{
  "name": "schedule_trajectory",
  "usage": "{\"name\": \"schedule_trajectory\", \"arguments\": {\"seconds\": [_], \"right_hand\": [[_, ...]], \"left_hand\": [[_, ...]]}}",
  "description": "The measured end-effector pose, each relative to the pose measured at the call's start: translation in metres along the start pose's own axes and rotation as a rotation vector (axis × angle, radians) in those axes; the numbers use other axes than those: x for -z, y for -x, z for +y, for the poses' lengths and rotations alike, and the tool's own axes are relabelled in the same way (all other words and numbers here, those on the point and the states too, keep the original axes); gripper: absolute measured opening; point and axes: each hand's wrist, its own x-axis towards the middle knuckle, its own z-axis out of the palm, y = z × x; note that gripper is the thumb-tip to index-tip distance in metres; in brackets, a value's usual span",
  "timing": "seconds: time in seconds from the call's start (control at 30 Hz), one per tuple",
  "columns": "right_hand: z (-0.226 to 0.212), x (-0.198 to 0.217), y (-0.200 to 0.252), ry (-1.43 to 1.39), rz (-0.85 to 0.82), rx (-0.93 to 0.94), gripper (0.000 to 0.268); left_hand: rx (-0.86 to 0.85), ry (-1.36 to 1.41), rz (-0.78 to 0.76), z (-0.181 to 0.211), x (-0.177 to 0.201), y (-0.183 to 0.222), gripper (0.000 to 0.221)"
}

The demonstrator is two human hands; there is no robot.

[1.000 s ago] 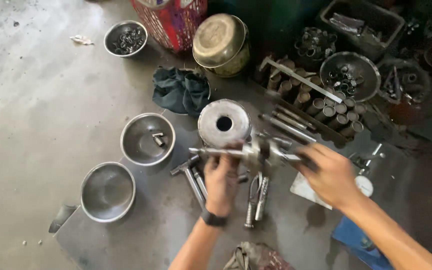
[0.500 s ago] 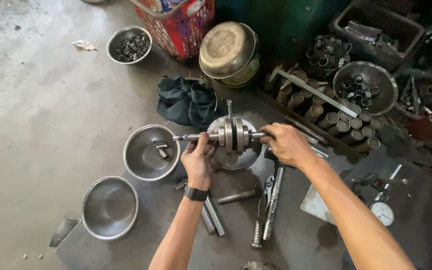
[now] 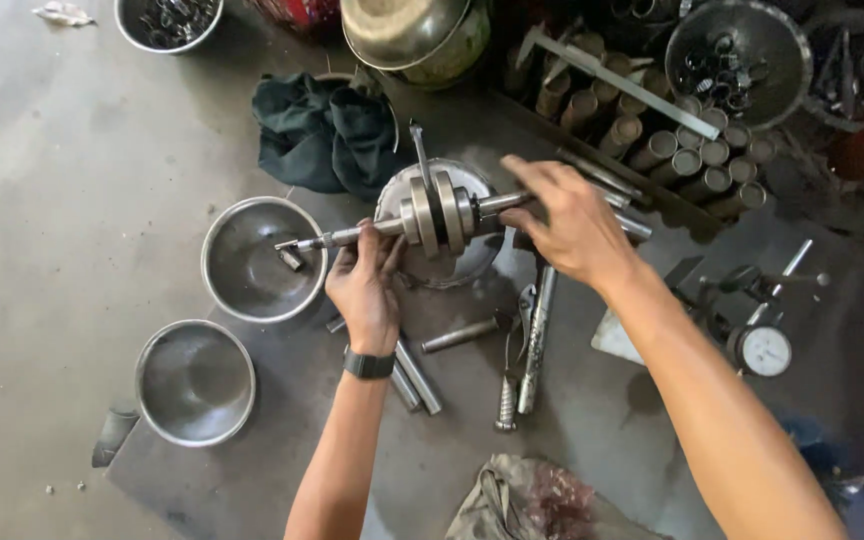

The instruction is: Inspecting and checking the alignment of a motorcycle crankshaft using a dial indicator on a workbench.

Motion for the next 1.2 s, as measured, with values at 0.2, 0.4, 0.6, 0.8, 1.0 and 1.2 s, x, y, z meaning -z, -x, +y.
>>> {"name": "schedule_trajectory", "arguments": {"seconds": [0.2,0.4,0.6,0.8,1.0,1.2], "right_hand": [[0.012,-0.078,0.133,-0.090,0.405,-0.405,0.016],[-0.037,-0.206,0.282,0.145,-0.645,-0.202,0.048],[-0.040,-0.184,0.263,-0.031,-0.416,-0.230,0.017],[-0.051,-0.149,0.213,-1.110,-0.516,-0.907,0.020],[-0.109,-0.242,0.197,-0.305,0.113,-0.168,0.015],[-0.159,-0.321,0.166,0.348,-0.101,-0.151,0.048]], "left_hand": [[-0.133,-0.498,-0.019,-0.007,0.053,0.083,0.024],[-0.149,-1.012,-0.542,-0.082,0.128,0.148,0.016],[-0.465,-1.262,-1.031,-0.057,0.104,0.172,0.072],[0.261,-0.958,-0.753,-0.042,0.110,0.175,0.069],[0.720,-0.296,0.163,-0.063,0.252,0.165,0.027],[0.976,-0.089,0.509,-0.060,0.416,0.168,0.036]]}}
